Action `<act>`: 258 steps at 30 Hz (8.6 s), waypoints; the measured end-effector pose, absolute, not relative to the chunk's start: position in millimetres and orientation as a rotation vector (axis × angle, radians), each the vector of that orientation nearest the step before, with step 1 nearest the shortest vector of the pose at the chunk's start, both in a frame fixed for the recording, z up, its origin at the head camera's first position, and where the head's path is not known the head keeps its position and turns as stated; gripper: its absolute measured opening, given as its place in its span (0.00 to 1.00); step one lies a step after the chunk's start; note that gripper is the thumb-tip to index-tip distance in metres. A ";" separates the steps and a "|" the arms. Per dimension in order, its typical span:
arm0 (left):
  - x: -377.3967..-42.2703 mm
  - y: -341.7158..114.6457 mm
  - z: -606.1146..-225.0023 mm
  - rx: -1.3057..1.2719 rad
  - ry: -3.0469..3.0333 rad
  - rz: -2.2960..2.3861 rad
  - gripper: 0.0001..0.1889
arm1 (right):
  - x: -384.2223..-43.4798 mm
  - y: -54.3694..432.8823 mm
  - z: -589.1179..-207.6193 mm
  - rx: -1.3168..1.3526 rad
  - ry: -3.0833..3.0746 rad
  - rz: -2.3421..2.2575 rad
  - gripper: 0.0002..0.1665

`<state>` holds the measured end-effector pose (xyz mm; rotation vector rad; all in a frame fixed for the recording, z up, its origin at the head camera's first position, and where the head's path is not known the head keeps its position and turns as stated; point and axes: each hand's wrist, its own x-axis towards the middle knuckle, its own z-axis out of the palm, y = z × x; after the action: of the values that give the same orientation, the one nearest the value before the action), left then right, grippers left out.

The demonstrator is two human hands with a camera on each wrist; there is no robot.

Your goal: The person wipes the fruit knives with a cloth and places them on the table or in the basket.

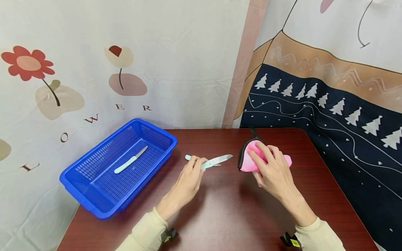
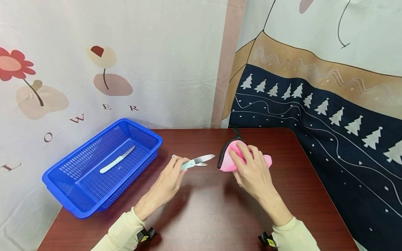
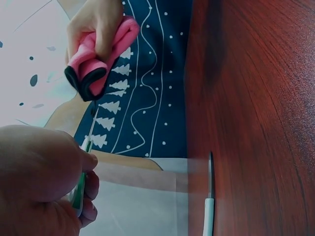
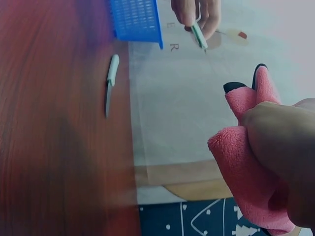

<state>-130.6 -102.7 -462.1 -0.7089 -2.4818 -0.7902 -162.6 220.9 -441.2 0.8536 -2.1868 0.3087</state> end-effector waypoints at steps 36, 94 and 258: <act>-126.2 -92.4 -457.8 -0.748 -2.478 -0.757 0.13 | -153.7 155.5 -447.4 1.109 -2.097 0.122 0.32; -127.9 -97.8 -459.8 -0.665 -2.504 -0.817 0.14 | -160.3 181.4 -435.7 1.015 -2.126 0.262 0.37; -127.6 -101.2 -459.1 -0.667 -2.412 -0.896 0.14 | -160.4 162.3 -434.6 1.092 -2.048 0.264 0.35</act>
<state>-127.6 -101.2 -459.1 -0.6675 -2.4118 -0.8963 -160.4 162.3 -434.6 1.0922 -2.0483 0.2642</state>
